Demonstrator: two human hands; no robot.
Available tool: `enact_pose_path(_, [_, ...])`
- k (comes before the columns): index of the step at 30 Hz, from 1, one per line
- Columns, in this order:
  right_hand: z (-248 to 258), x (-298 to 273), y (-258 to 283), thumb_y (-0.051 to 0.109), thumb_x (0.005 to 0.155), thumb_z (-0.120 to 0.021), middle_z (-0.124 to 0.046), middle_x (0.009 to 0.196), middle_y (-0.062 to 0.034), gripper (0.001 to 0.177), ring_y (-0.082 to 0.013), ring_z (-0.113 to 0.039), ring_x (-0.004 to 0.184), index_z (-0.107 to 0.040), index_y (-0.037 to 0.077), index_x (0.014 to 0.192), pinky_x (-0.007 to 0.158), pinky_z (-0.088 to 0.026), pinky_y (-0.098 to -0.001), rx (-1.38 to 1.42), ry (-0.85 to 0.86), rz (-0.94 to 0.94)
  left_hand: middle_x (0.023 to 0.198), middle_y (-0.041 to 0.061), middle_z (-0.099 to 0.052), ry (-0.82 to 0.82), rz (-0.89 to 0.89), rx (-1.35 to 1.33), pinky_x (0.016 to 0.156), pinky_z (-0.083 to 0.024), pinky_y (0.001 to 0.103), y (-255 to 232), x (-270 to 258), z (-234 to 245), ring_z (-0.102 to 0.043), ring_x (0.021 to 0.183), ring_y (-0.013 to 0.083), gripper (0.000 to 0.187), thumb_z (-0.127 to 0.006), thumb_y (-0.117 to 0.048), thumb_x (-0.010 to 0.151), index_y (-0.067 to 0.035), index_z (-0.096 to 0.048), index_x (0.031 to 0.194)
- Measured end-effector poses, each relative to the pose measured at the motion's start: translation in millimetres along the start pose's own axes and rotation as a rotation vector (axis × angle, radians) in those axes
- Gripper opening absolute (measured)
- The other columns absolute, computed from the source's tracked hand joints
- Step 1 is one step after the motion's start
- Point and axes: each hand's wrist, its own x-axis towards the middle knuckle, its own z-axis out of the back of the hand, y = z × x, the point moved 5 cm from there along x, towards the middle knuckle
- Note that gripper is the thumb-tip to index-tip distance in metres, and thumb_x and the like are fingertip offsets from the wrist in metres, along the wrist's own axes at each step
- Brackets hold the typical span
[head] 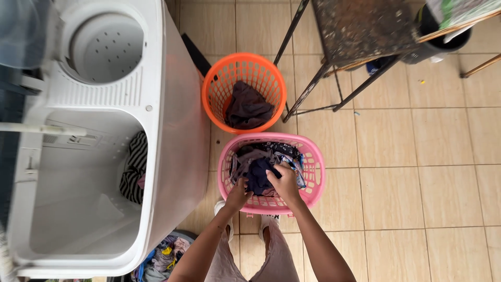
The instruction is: Sorting and loading various items of clothing from laundry baskets into a twin-tub washing machine.
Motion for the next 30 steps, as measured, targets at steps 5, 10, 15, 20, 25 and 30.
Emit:
enact_pose_path(5, [61.9, 10.1, 102.2, 0.023, 0.087, -0.073, -0.049, 0.055, -0.0113, 0.034, -0.0206, -0.054, 0.055, -0.052, 0.007, 0.065, 0.054, -0.045, -0.0316, 0.11, -0.021, 0.139, 0.127, 0.026, -0.05, -0.155, -0.131, -0.073, 0.09, -0.057, 0.062, -142.6, -54.8, 85.2, -0.064, 0.11, 0.0508, 0.053, -0.072, -0.018, 0.092, -0.007, -0.035, 0.129])
enact_pose_path(10, [134.1, 8.4, 243.5, 0.027, 0.089, -0.073, -0.046, 0.051, -0.008, 0.039, -0.0122, -0.05, 0.053, -0.048, 0.013, 0.064, 0.052, -0.042, -0.0282, 0.115, -0.055, 0.279, 0.14, 0.022, -0.041, -0.162, -0.293, -0.115, 0.1, -0.052, 0.063, -169.5, -66.8, 108.3, -0.053, 0.126, 0.0531, 0.085, -0.082, -0.016, 0.084, -0.014, -0.031, 0.152])
enact_pose_path(15, [174.9, 5.0, 292.3, 0.024, 0.092, -0.072, -0.044, 0.046, 0.0009, 0.042, -0.0058, -0.039, 0.053, -0.046, 0.014, 0.06, 0.048, -0.036, -0.0246, 0.175, -0.083, 0.359, 0.125, 0.017, -0.056, -0.238, -0.701, 0.099, 0.088, -0.056, 0.055, -214.8, -85.4, 137.4, -0.062, 0.11, 0.0483, 0.032, -0.079, -0.027, 0.085, -0.006, -0.061, 0.101])
enact_pose_path(20, [227.2, 6.6, 308.4, 0.02, 0.095, -0.072, -0.044, 0.05, -0.0042, 0.041, -0.0089, -0.04, 0.055, -0.046, 0.013, 0.064, 0.05, -0.037, -0.0282, 0.116, -0.197, 0.429, 0.094, 0.023, -0.068, -0.207, -0.564, 0.021, 0.08, -0.054, 0.053, -228.1, -111.0, 174.1, -0.068, 0.095, 0.0461, 0.027, -0.069, -0.027, 0.09, -0.005, -0.06, 0.103])
enact_pose_path(25, [284.0, 10.4, 300.7, 0.018, 0.1, -0.072, -0.044, 0.053, -0.0074, 0.045, -0.0133, -0.04, 0.055, -0.043, 0.011, 0.066, 0.052, -0.037, -0.0303, 0.034, -0.315, 0.491, 0.086, 0.024, -0.07, -0.278, -0.45, -0.097, 0.076, -0.051, 0.054, -243.2, -134.9, 231.8, -0.069, 0.091, 0.0473, 0.022, -0.06, -0.033, 0.1, -0.015, -0.055, 0.112])
enact_pose_path(30, [320.4, 9.2, 307.0, 0.018, 0.102, -0.075, -0.049, 0.051, -0.0008, 0.037, -0.0082, -0.042, 0.058, -0.057, 0.013, 0.07, 0.056, -0.038, -0.0281, -0.016, -0.354, 0.451, 0.089, 0.02, -0.071, -0.478, -0.613, -0.016, 0.077, -0.052, 0.053, -292.0, -173.9, 302.1, -0.07, 0.09, 0.0473, 0.028, -0.07, -0.033, 0.094, -0.014, -0.055, 0.11])
